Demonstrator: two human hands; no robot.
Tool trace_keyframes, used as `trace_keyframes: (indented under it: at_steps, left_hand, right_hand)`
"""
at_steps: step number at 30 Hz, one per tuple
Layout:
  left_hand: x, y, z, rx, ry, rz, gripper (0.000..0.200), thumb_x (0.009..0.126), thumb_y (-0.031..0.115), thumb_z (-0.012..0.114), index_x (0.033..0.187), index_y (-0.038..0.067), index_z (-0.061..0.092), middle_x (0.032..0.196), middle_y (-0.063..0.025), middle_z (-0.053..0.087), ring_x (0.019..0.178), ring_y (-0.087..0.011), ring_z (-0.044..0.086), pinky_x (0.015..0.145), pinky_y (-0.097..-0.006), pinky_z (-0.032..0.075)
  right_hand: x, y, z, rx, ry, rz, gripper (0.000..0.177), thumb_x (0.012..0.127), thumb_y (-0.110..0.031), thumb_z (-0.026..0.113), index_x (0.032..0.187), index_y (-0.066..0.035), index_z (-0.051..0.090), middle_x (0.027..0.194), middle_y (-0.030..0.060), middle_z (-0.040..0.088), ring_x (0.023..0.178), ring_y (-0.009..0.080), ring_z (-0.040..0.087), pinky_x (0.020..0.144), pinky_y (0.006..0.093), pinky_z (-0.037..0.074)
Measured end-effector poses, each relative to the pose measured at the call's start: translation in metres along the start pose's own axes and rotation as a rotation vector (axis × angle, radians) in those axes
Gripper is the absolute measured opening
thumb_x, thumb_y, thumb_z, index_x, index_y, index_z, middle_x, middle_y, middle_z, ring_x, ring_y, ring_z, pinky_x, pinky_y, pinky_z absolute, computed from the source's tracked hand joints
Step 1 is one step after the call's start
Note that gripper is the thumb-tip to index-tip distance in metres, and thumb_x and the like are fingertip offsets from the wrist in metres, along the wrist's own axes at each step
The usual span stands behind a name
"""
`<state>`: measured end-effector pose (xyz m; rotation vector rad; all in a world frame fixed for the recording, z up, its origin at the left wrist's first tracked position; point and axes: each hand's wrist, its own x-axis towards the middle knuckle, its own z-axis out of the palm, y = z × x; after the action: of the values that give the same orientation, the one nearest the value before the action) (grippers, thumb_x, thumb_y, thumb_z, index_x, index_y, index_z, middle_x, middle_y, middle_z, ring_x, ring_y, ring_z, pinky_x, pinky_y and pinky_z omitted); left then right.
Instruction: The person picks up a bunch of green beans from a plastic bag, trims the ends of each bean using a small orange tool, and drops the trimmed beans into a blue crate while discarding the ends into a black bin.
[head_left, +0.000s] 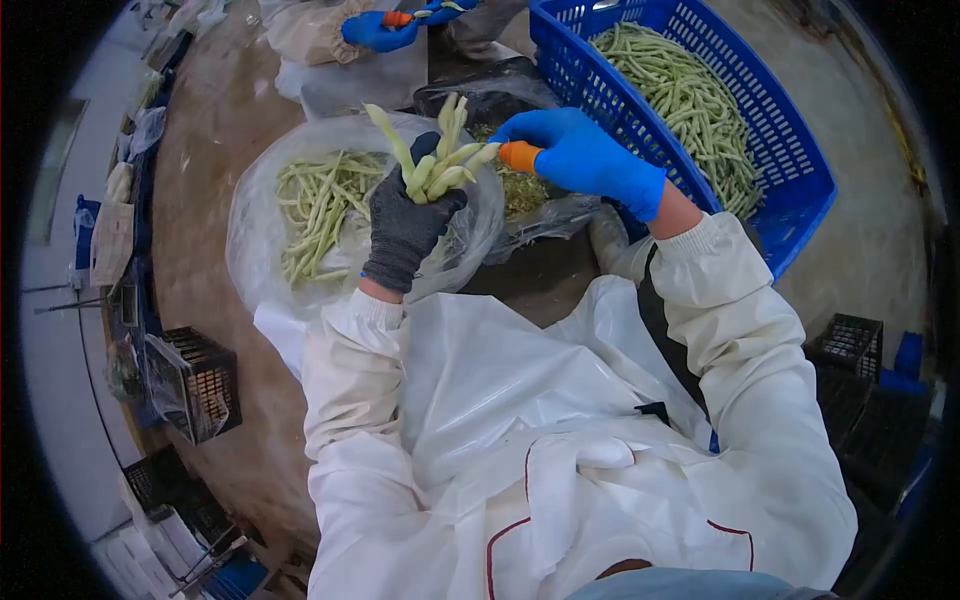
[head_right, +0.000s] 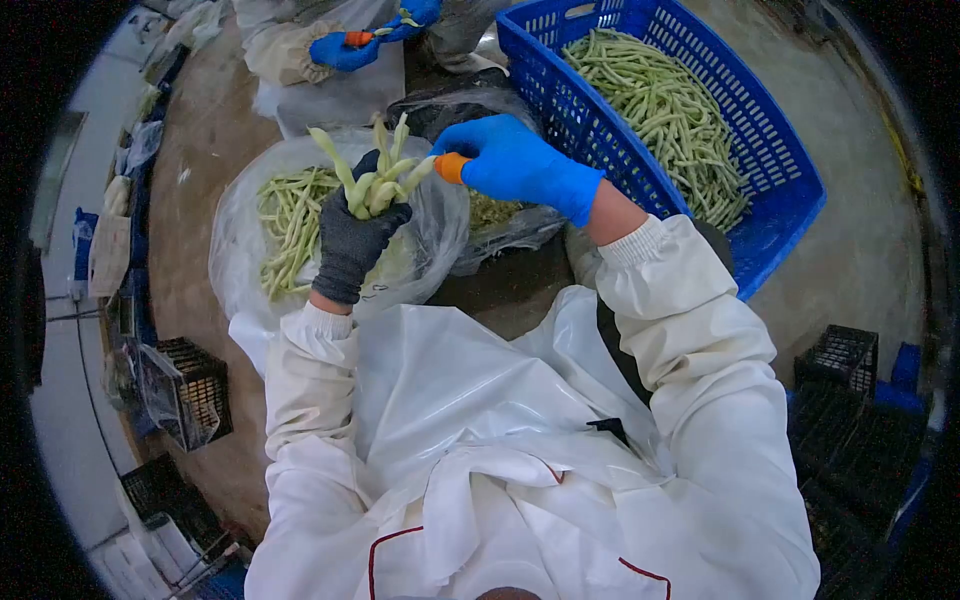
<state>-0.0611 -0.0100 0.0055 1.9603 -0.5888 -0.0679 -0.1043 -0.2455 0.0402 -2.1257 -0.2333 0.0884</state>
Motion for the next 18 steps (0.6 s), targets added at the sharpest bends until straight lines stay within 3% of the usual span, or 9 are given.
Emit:
trace_keyframes:
  at_steps: [6, 9, 10, 12, 15, 18]
  left_hand:
    - [-0.004, 0.011, 0.001, 0.124, -0.014, 0.015, 0.071, 0.072, 0.008, 0.076, 0.137, 0.011, 0.047, 0.110, -0.0071, 0.064, 0.090, -0.0133, 0.062, 0.078, -0.0289, 0.051]
    - [-0.005, 0.013, 0.013, 0.156, 0.070, 0.152, 0.066, 0.072, 0.008, 0.077, 0.132, 0.009, 0.050, 0.107, -0.0068, 0.066, 0.088, -0.0136, 0.063, 0.076, -0.0295, 0.052]
    - [-0.006, 0.011, 0.017, 0.141, 0.109, 0.215, 0.064, 0.071, 0.008, 0.078, 0.129, 0.008, 0.052, 0.105, -0.0068, 0.066, 0.087, -0.0138, 0.063, 0.075, -0.0297, 0.052]
    - [-0.006, 0.007, 0.020, 0.042, 0.177, 0.137, 0.056, 0.071, 0.007, 0.078, 0.122, 0.005, 0.056, 0.100, -0.0065, 0.067, 0.084, -0.0142, 0.064, 0.074, -0.0294, 0.052]
    - [-0.005, 0.010, 0.016, -0.251, 0.216, -0.053, 0.046, 0.070, 0.003, 0.078, 0.112, 0.002, 0.058, 0.093, -0.0054, 0.066, 0.081, -0.0147, 0.064, 0.073, -0.0290, 0.052]
    - [0.001, 0.007, 0.003, -0.614, 0.247, -0.114, 0.043, 0.073, 0.000, 0.072, 0.114, 0.001, 0.059, 0.089, -0.0050, 0.065, 0.078, -0.0157, 0.064, 0.070, -0.0288, 0.052]
  right_hand:
    - [-0.002, 0.002, 0.006, -0.540, 0.109, -0.239, 0.024, 0.080, -0.005, 0.059, 0.103, -0.004, 0.065, 0.096, 0.0183, 0.064, 0.082, 0.0312, 0.063, 0.073, 0.0341, 0.051]
    - [0.000, 0.007, 0.015, -0.493, 0.268, -0.261, 0.027, 0.079, -0.004, 0.057, 0.105, -0.004, 0.065, 0.093, 0.0138, 0.066, 0.074, 0.0263, 0.063, 0.070, 0.0344, 0.051]
    - [0.002, 0.007, 0.016, -0.277, 0.296, -0.201, 0.024, 0.079, -0.006, 0.059, 0.102, -0.004, 0.066, 0.091, 0.0137, 0.066, 0.073, 0.0238, 0.062, 0.069, 0.0347, 0.050]
    - [0.010, 0.009, 0.016, 0.151, 0.339, -0.080, 0.021, 0.079, -0.012, 0.061, 0.097, -0.003, 0.069, 0.086, 0.0136, 0.068, 0.070, 0.0187, 0.062, 0.066, 0.0352, 0.050]
    - [0.013, 0.016, 0.017, 0.770, 0.216, 0.133, 0.021, 0.080, -0.011, 0.062, 0.096, 0.001, 0.070, 0.080, 0.0072, 0.067, 0.069, 0.0108, 0.057, 0.063, 0.0301, 0.048]
    - [0.015, 0.021, 0.015, 0.457, 0.034, 0.224, 0.022, 0.084, -0.005, 0.052, 0.096, 0.003, 0.068, 0.080, 0.0079, 0.065, 0.068, 0.0106, 0.057, 0.065, 0.0245, 0.048]
